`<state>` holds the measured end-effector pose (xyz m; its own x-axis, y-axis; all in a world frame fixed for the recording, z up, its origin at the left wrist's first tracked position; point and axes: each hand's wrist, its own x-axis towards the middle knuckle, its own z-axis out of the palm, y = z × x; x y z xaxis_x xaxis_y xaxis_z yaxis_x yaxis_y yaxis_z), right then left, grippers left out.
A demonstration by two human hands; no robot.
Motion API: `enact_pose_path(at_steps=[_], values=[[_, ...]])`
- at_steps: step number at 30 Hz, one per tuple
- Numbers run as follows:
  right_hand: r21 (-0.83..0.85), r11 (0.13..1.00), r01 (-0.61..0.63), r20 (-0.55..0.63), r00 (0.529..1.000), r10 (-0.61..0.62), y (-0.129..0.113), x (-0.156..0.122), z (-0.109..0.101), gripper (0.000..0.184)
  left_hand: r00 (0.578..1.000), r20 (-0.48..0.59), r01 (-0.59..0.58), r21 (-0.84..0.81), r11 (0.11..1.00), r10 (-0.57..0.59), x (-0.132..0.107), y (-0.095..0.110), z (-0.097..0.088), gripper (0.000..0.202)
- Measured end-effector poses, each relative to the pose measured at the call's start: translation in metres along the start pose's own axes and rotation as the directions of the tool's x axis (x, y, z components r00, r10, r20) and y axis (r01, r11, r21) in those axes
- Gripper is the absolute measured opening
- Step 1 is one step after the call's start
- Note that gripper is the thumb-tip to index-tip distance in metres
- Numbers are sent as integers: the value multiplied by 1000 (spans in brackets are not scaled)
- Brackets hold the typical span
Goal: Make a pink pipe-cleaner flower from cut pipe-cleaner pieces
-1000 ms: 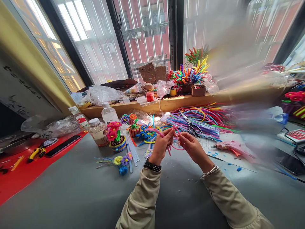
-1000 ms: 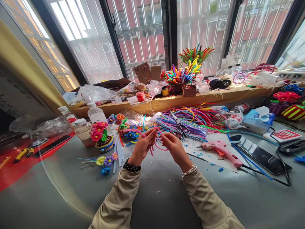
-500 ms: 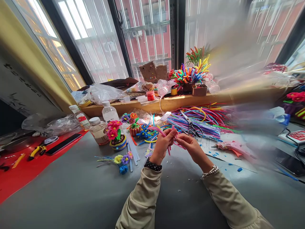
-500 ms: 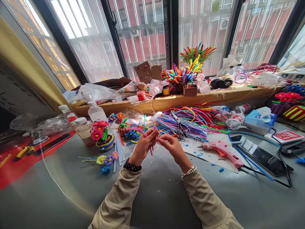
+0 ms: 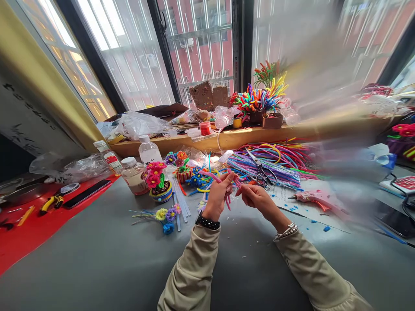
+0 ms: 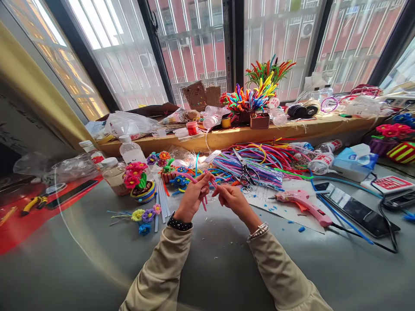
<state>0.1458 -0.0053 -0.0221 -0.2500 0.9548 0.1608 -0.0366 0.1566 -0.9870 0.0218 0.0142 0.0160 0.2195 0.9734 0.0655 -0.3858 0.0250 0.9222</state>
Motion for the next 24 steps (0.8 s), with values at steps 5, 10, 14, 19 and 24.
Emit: enact_pose_path(at_steps=[5, 10, 14, 19, 24], values=[[-18, 1000, -7, -24, 1000, 7, 2, 0, -3, 39, 994, 28, -111, 157, 981, 108, 0, -2, 1, 24], [-25, 999, -19, -46, 999, 18, 2, -1, -3, 38, 992, 85, -116, 263, 958, 97, 0, -1, 1, 32], [-28, 1000, -11, -92, 996, 9, 1, -1, -4, 37, 990, 102, -124, 310, 943, 96, 0, -2, -1, 34], [-22, 1000, 0, -90, 996, -2, 2, 0, -3, 37, 989, 111, -130, 293, 947, 101, 2, -3, -2, 31], [-21, 1000, -10, -79, 997, 8, 1, 0, -3, 37, 990, 136, -77, 248, 966, 44, 2, -5, 0, 27]])
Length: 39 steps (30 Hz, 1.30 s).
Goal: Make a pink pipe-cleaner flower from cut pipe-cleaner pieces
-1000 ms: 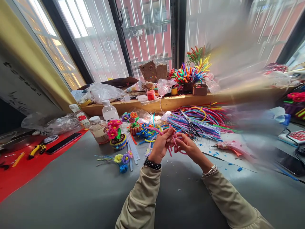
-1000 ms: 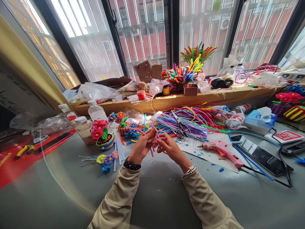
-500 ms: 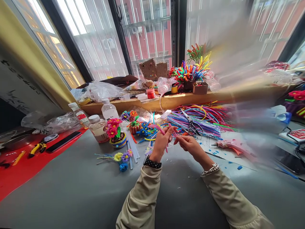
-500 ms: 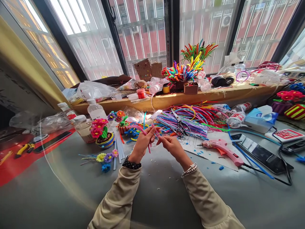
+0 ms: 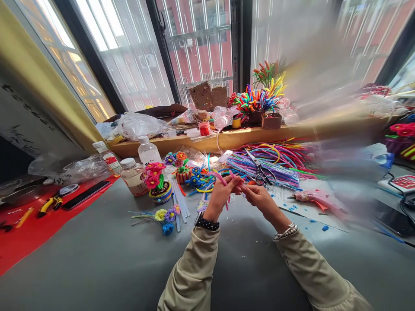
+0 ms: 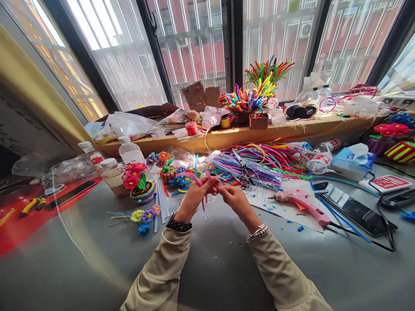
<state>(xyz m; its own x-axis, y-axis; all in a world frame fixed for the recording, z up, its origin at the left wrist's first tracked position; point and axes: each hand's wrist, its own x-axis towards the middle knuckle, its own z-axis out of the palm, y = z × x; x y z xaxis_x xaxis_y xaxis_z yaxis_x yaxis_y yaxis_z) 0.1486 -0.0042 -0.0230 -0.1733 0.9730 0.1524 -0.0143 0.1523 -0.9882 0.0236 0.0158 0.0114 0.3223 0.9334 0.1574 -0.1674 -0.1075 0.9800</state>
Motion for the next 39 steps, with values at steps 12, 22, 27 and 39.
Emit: enact_pose_path(at_steps=[12, 22, 27, 39], values=[[112, 989, -101, 77, 993, 93, -2, -1, -11, 36, 962, -268, -100, -179, 979, 49, 0, 8, -7, 26], [281, 945, -171, 23, 985, 172, 3, 1, -14, 33, 938, -344, -131, -248, 960, 39, 0, 11, -9, 21], [258, 953, -157, -8, 986, 165, -1, 0, -14, 33, 934, -354, -93, -380, 920, -51, 1, 10, -10, 16], [231, 949, -212, -164, 954, 253, 0, 3, -26, 33, 972, -228, -23, -360, 933, -64, 1, 8, -10, 29]])
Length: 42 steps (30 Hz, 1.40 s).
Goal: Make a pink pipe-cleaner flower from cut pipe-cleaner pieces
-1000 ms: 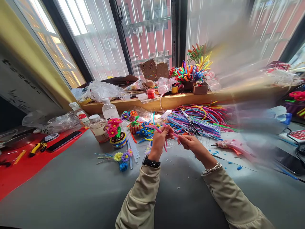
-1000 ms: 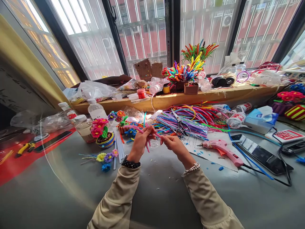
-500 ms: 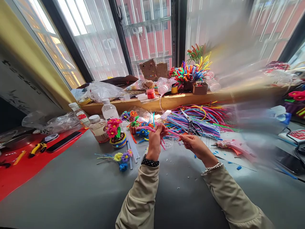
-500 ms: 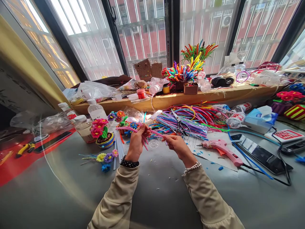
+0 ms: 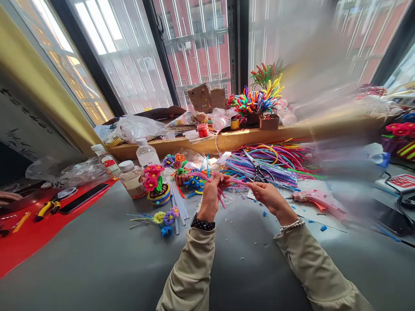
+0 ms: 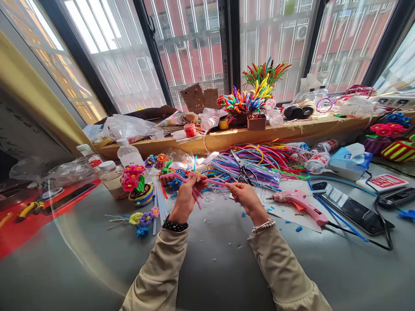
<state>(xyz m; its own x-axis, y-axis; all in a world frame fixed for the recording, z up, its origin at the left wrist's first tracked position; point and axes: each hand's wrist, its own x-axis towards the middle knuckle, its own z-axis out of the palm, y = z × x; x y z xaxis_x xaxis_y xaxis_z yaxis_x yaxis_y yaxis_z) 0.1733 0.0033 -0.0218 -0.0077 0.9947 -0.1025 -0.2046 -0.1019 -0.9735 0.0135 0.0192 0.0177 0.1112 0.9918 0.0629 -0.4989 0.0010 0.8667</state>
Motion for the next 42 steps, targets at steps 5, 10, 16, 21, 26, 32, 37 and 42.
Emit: enact_pose_path(at_steps=[5, 10, 16, 21, 26, 32, 37, 42], values=[[20, 999, 35, -48, 998, -34, -3, -2, 0, 34, 1000, -10, 4, -8, 1000, -4, -2, 1, 1, 32], [-79, 991, 108, -119, 986, -117, -4, -4, -2, 35, 1000, -4, 13, 22, 1000, -13, -1, 1, 0, 33], [-323, 909, 265, -271, 894, -357, -3, -5, -12, 35, 961, -141, -180, 337, 924, 239, 4, 8, -9, 27], [-490, 787, 374, -132, 861, -492, -8, -13, -9, 34, 875, -55, -356, 601, 716, 481, 0, 16, -9, 16], [-657, 550, 515, 101, 783, -613, -12, -15, -9, 26, 770, 214, -576, 639, 510, 601, -12, 24, 1, 12], [-652, 506, 565, 179, 763, -620, -13, -18, -10, 22, 738, 251, -619, 623, 478, 627, -17, 23, 2, 20], [-595, 572, 565, 151, 778, -610, -17, -22, -11, 23, 859, 443, -499, 616, 610, 256, -16, 10, 4, 15], [-516, 685, 515, 34, 811, -584, -20, -21, -17, 25, 839, 533, -509, 693, 511, 113, -16, 7, 3, 16]])
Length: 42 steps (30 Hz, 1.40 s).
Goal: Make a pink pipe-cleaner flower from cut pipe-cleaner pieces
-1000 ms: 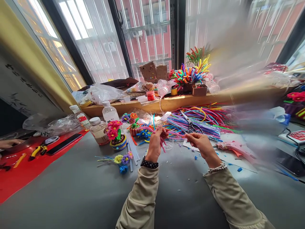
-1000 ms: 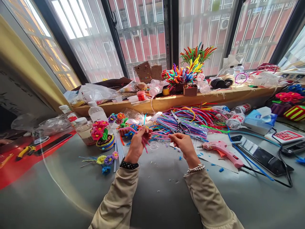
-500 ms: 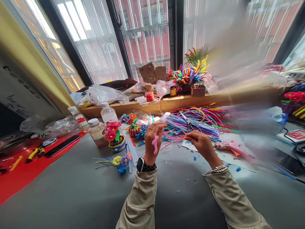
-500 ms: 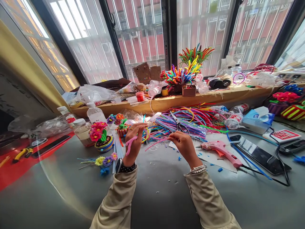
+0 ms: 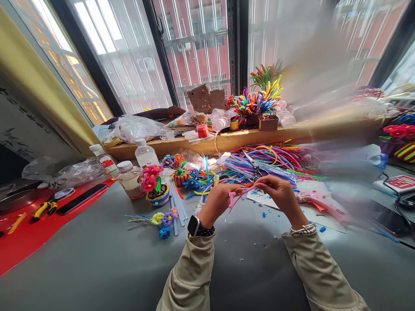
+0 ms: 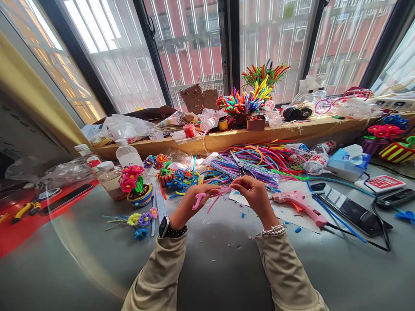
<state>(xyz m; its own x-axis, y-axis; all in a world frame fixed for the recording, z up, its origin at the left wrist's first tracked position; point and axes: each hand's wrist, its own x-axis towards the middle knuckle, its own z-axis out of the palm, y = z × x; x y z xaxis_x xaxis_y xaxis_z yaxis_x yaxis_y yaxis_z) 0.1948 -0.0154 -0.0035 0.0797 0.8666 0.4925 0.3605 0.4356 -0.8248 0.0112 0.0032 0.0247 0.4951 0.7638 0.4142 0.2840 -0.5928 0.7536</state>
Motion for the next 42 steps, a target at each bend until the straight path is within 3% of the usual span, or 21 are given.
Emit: enact_pose_path(at_steps=[4, 8, 11, 14, 16, 19, 22, 24, 29, 33, 38, 42], values=[[159, 983, -93, -84, 991, 107, 6, 2, 0, 26, 986, 165, -32, 10, 999, 30, 0, -2, -1, 21], [283, 954, -104, -175, 972, 158, 15, 5, 1, 24, 937, 346, 110, -157, 981, -49, -2, -4, -2, 29], [337, 937, -91, -189, 969, 162, 18, 6, 1, 24, 963, 253, 183, -344, 921, -97, -1, -5, -4, 35], [363, 927, -92, -146, 977, 154, 16, 6, 2, 23, 988, 94, 148, -382, 912, -121, 2, -5, -4, 36], [364, 926, -94, -63, 990, 126, 12, 5, 4, 22, 989, 75, 143, -385, 912, -124, 3, -4, -2, 34], [343, 936, -78, 46, 997, 67, 6, 3, 9, 21, 968, 219, 203, -414, 887, -119, 1, -3, 5, 33], [312, 949, -48, 86, 996, 22, 2, 2, 14, 19, 891, 439, 314, -412, 855, -116, -1, -4, 11, 35], [325, 945, -43, 91, 996, 14, 2, 3, 17, 20, 855, 501, 358, -389, 849, -130, -1, -6, 14, 37], [533, 833, -150, 76, 989, 130, 4, 11, 22, 23, 913, 329, 366, -404, 839, -240, 4, -12, 15, 38], [662, 713, -231, 90, 969, 229, 6, 19, 23, 19, 896, 284, 437, -431, 790, -341, 4, -10, 10, 36], [796, 537, -277, 90, 933, 348, 15, 32, 21, 18, 884, 265, 468, -459, 755, -386, 1, -5, 4, 34], [853, 440, -281, 116, 924, 365, 20, 37, 22, 17, 879, 231, 476, -441, 761, -417, 3, -11, 8, 36]])
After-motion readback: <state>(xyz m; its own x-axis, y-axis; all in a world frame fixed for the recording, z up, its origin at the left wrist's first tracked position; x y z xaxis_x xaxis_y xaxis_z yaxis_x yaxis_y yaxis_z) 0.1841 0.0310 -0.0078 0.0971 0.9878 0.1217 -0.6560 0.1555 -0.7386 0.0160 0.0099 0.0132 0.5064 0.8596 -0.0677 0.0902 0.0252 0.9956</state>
